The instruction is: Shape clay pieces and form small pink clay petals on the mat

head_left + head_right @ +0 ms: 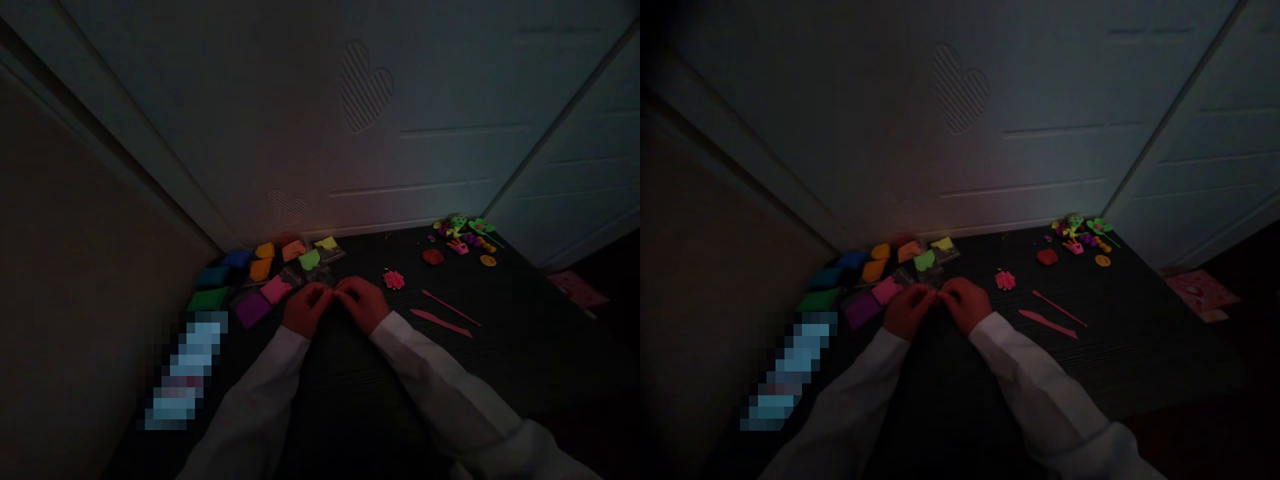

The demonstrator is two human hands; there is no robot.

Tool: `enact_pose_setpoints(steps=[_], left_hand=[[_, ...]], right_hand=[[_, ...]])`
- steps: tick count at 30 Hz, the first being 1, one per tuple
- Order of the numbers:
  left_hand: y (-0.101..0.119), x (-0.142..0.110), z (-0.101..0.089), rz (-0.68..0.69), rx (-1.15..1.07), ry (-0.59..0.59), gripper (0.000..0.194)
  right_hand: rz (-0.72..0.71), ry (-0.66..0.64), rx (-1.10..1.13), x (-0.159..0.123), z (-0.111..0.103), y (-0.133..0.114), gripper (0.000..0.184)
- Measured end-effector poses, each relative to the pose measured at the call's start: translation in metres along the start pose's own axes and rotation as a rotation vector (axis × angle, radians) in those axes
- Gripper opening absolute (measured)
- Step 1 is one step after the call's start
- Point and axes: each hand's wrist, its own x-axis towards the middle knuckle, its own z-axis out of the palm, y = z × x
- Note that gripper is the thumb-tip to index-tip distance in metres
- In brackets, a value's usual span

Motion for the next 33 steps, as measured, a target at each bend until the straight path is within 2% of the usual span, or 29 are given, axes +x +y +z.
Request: enact_pose_setpoints(steps=[4, 7, 13, 15, 18, 21, 24, 29, 33], left_hand=[[0.001, -0.004, -0.001, 0.197, 0.327, 0.007, 0.022], [0.004, -0.004, -0.002, 0.242, 0.384, -0.003, 0.021], [0.007, -0.006, 0.0, 0.336, 0.427, 0.002, 0.015], [0.005, -0.006, 0.002, 0.336, 0.463, 0.072, 0.014], [0.004, -0.007, 0.002, 0.252, 0.479, 0.177, 0.014], [0.006, -0.007, 0.002, 0.164, 0.413, 0.159, 0.014], [0.009, -0.009, 0.003, 0.144, 0.322, 0.142, 0.016], [0.008, -0.01, 0.009, 0.193, 0.293, 0.247, 0.021], [0.005, -0.011, 0.013, 0.191, 0.208, 0.288, 0.032]], right_hand=[[-0.031, -0.011, -0.027, -0.001, 0.001, -0.001, 0.009], [-0.033, -0.015, -0.05, 0.0, -0.001, -0.003, 0.008], [0.005, 0.122, -0.062, 0.002, -0.003, -0.002, 0.007], [-0.007, 0.11, -0.083, 0.002, -0.002, -0.001, 0.007], [-0.036, 0.088, -0.109, 0.0, 0.0, -0.001, 0.009], [-0.082, 0.065, -0.153, -0.002, 0.003, -0.003, 0.01], [-0.108, 0.061, -0.17, -0.004, 0.006, -0.005, 0.011], [-0.096, 0.06, -0.147, -0.004, 0.006, -0.007, 0.014], [-0.098, 0.056, -0.174, -0.004, 0.007, -0.009, 0.015]])
